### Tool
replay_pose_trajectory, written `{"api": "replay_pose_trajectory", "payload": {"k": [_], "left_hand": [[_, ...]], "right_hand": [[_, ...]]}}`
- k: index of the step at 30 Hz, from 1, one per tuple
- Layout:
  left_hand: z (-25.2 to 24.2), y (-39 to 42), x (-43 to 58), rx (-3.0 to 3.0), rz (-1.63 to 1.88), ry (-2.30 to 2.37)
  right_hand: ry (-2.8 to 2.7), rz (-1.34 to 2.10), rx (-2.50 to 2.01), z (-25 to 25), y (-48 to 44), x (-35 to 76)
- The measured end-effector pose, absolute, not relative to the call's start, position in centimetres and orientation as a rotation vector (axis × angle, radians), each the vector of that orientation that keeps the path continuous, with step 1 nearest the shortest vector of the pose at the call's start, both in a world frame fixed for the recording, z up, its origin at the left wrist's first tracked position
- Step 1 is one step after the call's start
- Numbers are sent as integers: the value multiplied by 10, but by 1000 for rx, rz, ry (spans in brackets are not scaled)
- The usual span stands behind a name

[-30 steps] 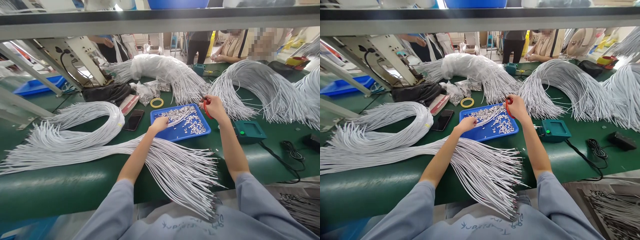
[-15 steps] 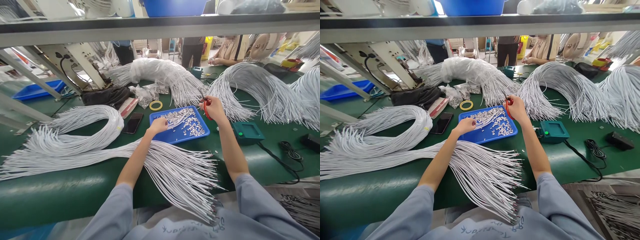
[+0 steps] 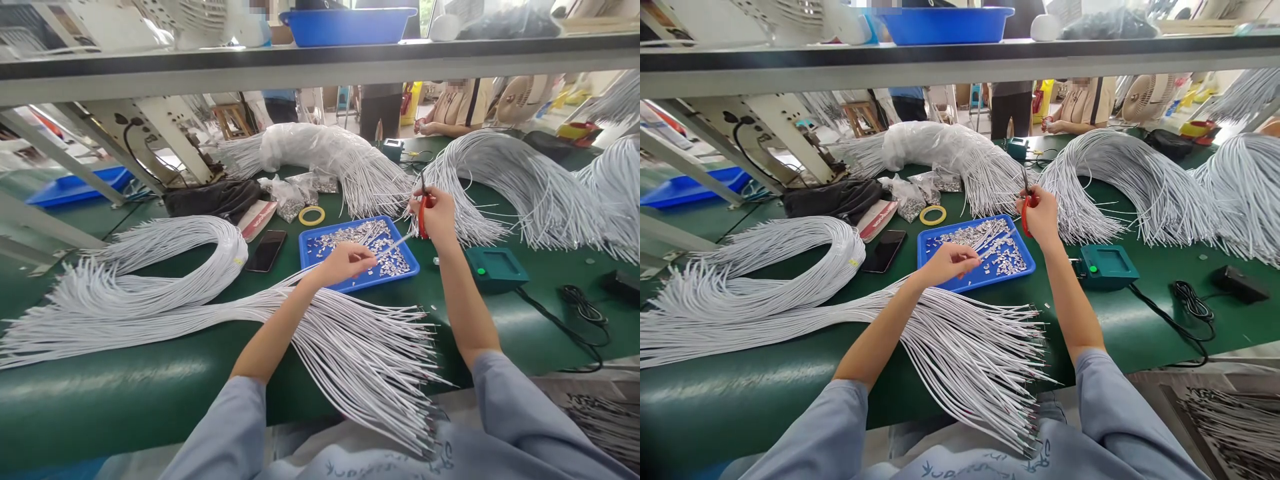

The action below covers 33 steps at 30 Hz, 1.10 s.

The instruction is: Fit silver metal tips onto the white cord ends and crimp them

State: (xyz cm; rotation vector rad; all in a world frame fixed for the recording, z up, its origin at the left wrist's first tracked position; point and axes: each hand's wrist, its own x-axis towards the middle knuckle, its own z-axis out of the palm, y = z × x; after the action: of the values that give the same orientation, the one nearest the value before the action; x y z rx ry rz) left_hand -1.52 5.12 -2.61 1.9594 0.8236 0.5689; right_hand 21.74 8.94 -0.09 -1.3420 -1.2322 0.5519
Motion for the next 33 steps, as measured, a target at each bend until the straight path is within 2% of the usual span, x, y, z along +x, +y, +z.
{"api": "replay_pose_trajectory", "payload": {"k": [6, 13, 20, 33], "left_hand": [[-10, -11, 2, 1592, 660, 337], [-4, -10, -1, 1347, 1019, 341], [-4, 7, -4, 1309, 1275, 495], [-5, 4, -4, 1391, 1271, 485]], "right_hand": [[-1260, 708, -1159, 5, 78, 204], [-1305, 1094, -877, 18, 33, 171], [-1350, 1094, -721, 23, 5, 161], [-1368, 1058, -740, 21, 2, 157]]}}
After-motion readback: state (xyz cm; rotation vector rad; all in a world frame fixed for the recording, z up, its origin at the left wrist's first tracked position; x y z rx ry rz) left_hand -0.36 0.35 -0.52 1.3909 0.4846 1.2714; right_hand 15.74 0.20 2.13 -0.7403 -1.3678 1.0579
